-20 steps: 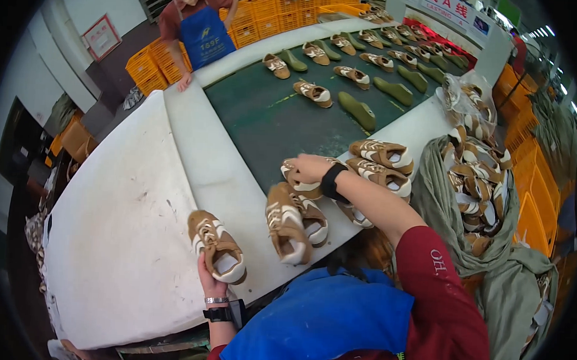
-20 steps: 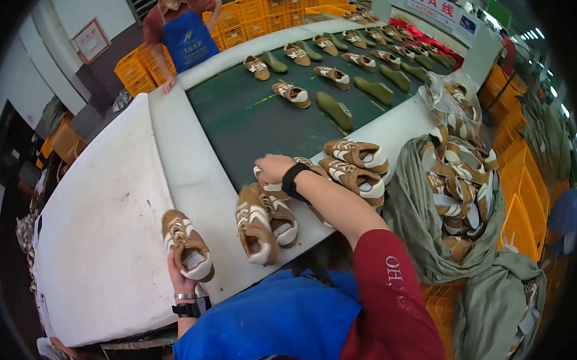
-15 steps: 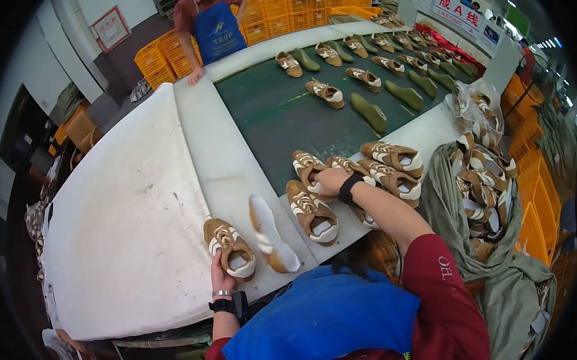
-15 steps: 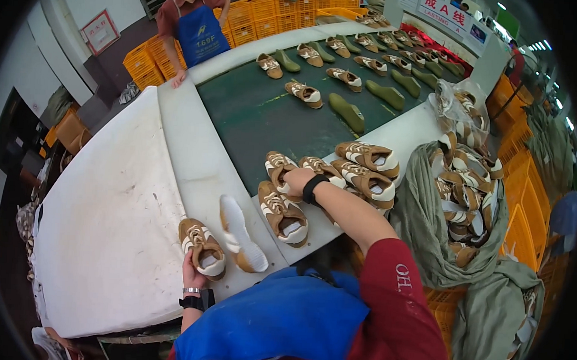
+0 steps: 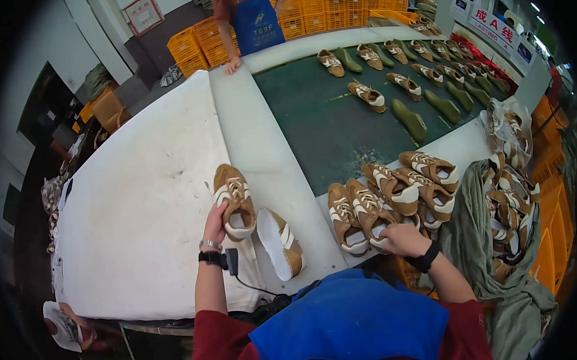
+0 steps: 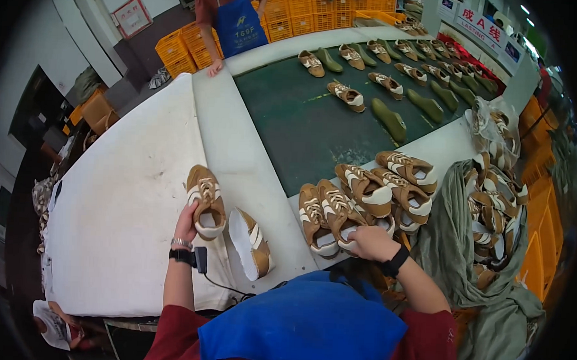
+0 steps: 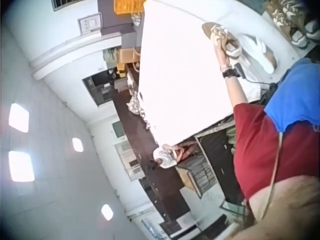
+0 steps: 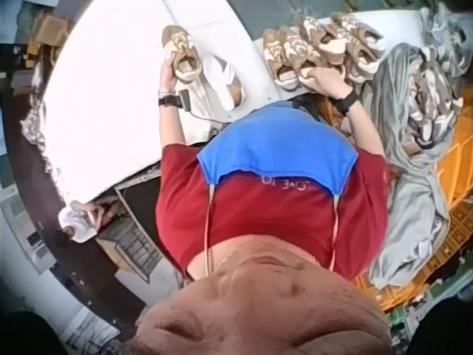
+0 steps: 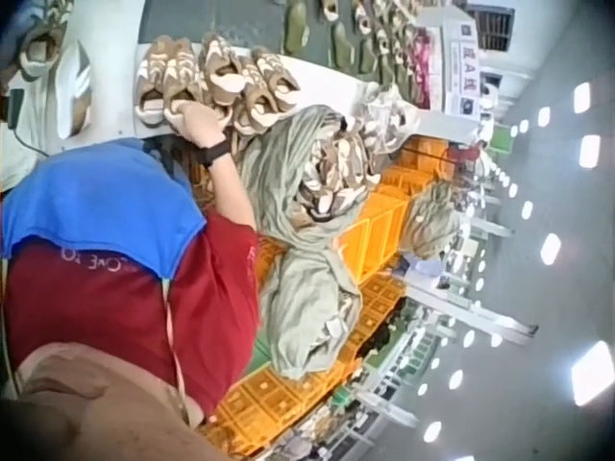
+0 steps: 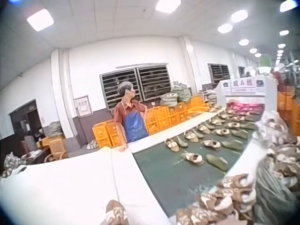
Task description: The recorder performs shoe assembly tasks including inserting shoe lasts, tying laces, and sorting finished shoes into bags and bins in a factory setting.
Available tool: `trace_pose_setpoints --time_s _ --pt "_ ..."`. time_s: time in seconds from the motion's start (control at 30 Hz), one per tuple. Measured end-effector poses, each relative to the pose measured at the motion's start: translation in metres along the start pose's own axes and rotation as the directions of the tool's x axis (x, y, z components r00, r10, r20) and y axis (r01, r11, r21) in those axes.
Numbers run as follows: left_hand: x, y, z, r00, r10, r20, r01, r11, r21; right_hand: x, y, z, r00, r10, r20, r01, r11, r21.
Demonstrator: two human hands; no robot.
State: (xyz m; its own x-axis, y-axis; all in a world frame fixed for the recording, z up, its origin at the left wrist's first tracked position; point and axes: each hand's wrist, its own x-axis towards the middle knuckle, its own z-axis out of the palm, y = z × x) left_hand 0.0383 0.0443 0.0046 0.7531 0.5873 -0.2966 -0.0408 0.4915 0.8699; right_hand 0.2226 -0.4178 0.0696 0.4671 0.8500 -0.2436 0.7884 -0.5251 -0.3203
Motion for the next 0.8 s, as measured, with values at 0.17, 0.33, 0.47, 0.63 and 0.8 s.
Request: trace_pose_setpoints --time_s 0.17,0.33,0.47,0.63,0.8 --pt "0.083 -0.023 0.030 0.977 0.153 0.149 -0.213 0.745 0.632 -0.006 -0.012 0.004 0.996 0.016 -0.088 -0.012 0.999 0.048" --pt "0.113 -0.010 0.045 0.668 0.744 -0.011 -0.303 0.285 0.909 -0.008 -0.021 0.000 0.994 0.077 -0.072 -0.074 0.997 0.035" --pt "0.072 0.002 0.051 0.857 0.513 0.039 -0.126 0.135 0.983 -0.011 -0.016 -0.001 0.990 0.082 -0.113 -0.073 0.994 0.077" --pt "0.051 -0.019 0.019 0.939 0.310 -0.147 0.135 0.060 0.989 -0.007 -0.015 -0.006 0.992 0.043 -0.119 -0.034 0.996 0.083" --pt "0.070 -0.007 -0.003 0.772 0.553 -0.314 -0.057 0.551 0.833 -0.007 -0.015 -0.008 0.991 -0.031 -0.132 0.044 0.994 0.102"
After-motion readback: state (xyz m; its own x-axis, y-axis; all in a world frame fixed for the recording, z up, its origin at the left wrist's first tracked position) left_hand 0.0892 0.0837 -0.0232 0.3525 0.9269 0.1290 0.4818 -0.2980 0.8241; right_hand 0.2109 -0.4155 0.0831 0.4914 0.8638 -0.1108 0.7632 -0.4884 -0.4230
